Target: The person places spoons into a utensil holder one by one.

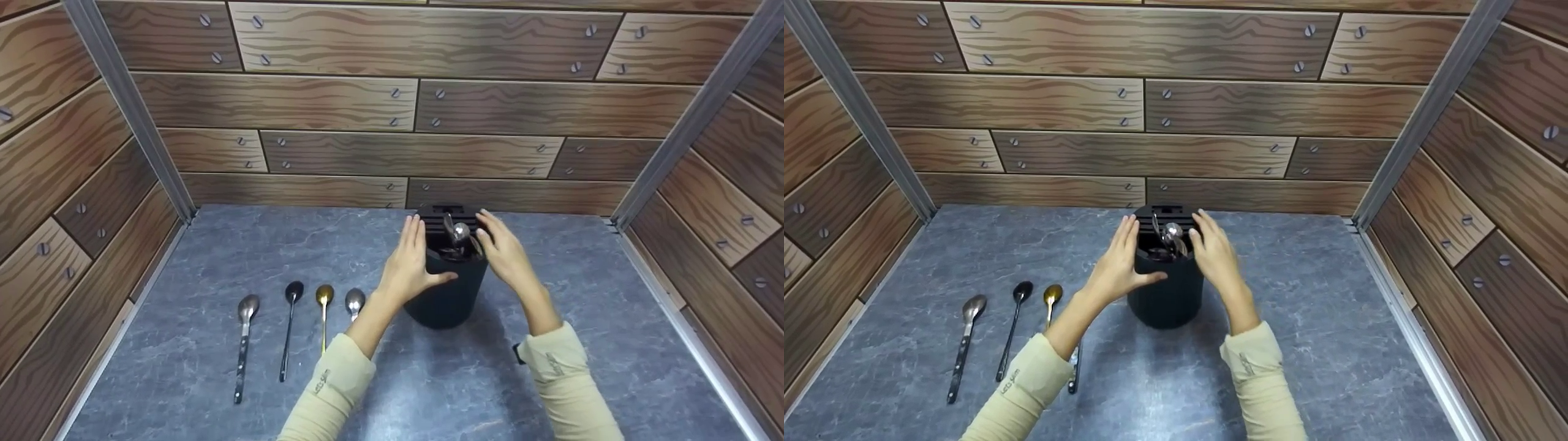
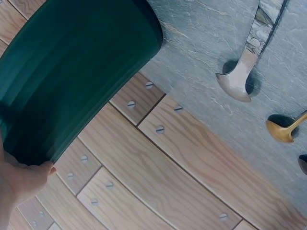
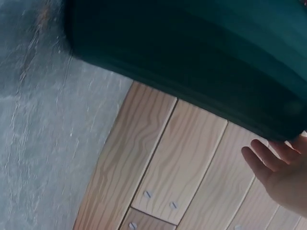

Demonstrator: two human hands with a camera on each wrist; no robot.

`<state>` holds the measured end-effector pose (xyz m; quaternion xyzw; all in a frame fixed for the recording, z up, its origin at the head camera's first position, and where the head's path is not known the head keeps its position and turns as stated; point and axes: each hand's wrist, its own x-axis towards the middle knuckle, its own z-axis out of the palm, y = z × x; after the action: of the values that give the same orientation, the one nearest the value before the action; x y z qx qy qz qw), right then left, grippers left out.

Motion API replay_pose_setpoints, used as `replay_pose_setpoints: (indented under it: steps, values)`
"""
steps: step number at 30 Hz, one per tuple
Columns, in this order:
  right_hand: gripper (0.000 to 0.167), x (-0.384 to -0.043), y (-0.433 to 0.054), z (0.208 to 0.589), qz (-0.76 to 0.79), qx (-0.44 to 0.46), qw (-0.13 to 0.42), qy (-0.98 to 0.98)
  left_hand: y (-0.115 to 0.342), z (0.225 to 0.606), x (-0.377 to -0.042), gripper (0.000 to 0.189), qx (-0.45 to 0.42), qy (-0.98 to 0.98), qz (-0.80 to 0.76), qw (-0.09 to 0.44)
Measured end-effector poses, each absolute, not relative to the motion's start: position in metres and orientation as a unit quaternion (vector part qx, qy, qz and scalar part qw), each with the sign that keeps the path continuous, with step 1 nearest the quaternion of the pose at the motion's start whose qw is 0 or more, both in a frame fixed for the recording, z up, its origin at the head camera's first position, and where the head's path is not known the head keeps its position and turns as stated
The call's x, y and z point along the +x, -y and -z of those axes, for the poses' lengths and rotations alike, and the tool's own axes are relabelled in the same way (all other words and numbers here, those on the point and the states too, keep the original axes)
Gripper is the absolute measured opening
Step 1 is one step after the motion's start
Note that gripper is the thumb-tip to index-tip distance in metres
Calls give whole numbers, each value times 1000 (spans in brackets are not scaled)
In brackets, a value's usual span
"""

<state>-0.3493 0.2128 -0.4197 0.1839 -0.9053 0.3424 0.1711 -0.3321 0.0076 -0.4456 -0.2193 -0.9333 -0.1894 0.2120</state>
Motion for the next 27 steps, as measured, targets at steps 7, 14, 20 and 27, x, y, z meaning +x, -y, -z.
replay_pose_setpoints:
  steps: [7,14,20,27]
  values:
    - [45,-353,-211,417,-309,176,102,929,-8,446,-330,114,-217,935,193,204]
    - [46,-355,-209,419,-303,170,107,932,-6,446,-330,114,-217,935,199,199]
    - [46,-355,-206,421,-304,173,101,931,2,449,-328,110,-222,928,229,194]
    - [47,-354,-211,419,-298,166,91,936,15,459,-320,98,-199,910,291,217]
